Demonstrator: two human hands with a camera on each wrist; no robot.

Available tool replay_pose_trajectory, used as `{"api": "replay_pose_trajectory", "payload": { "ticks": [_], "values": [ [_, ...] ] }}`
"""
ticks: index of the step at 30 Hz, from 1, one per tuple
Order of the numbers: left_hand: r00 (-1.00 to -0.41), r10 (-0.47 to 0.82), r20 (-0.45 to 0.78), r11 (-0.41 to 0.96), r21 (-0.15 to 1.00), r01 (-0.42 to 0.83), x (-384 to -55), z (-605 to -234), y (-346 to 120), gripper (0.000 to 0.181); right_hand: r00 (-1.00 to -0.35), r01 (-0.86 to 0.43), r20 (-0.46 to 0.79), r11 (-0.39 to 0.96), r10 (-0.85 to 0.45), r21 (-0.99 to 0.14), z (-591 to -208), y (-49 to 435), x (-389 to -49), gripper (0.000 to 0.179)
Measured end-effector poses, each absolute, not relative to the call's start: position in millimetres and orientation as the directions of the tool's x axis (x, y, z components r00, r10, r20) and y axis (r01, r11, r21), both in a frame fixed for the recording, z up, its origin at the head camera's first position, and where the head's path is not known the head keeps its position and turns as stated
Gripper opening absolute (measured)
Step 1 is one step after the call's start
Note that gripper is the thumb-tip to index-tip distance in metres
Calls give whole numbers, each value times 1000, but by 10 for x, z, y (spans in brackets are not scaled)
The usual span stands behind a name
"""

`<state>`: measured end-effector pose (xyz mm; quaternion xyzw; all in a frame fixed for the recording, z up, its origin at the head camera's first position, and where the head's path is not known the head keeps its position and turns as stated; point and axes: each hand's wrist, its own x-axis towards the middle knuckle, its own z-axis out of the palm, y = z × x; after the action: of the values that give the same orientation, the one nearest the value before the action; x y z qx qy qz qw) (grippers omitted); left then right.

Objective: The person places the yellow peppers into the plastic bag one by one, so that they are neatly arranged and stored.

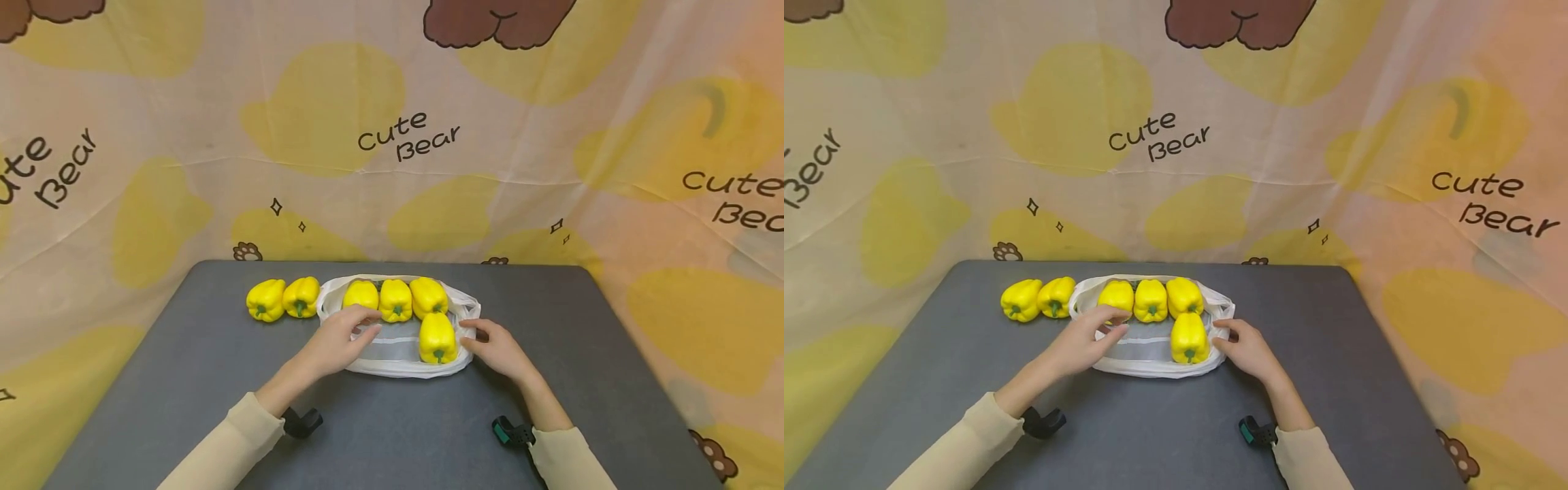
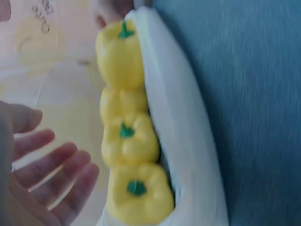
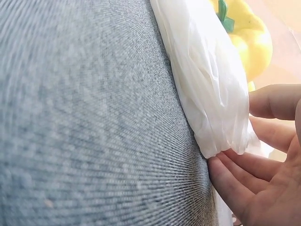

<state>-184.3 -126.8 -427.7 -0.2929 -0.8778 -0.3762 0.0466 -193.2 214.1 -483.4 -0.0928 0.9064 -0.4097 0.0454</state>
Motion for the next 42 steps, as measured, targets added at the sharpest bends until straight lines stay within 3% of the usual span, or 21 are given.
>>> {"api": "replay_pose_trajectory", "payload": {
  "ticks": [6,11,25,34,42],
  "values": [
    [-806,450,385,550,591,590,-1883,-4129,-1560,24,-978,-131,-7,641,-208,-756,-4810,2141,-1933,42],
    [-823,378,425,577,587,568,-1935,-4036,-1789,23,-978,-129,-8,642,-206,-756,-4807,2142,-1934,42],
    [-817,165,552,732,488,477,-2037,-4167,-2425,20,-981,-118,-14,652,-193,-749,-4814,2097,-1929,40],
    [-797,88,598,730,506,460,-2098,-4279,-2689,20,-982,-109,-22,648,-189,-753,-4851,2097,-1924,40],
    [-818,-6,575,719,571,396,-2177,-4333,-2808,21,-985,-96,-23,643,-174,-760,-4830,2120,-1907,40]
  ]
}}
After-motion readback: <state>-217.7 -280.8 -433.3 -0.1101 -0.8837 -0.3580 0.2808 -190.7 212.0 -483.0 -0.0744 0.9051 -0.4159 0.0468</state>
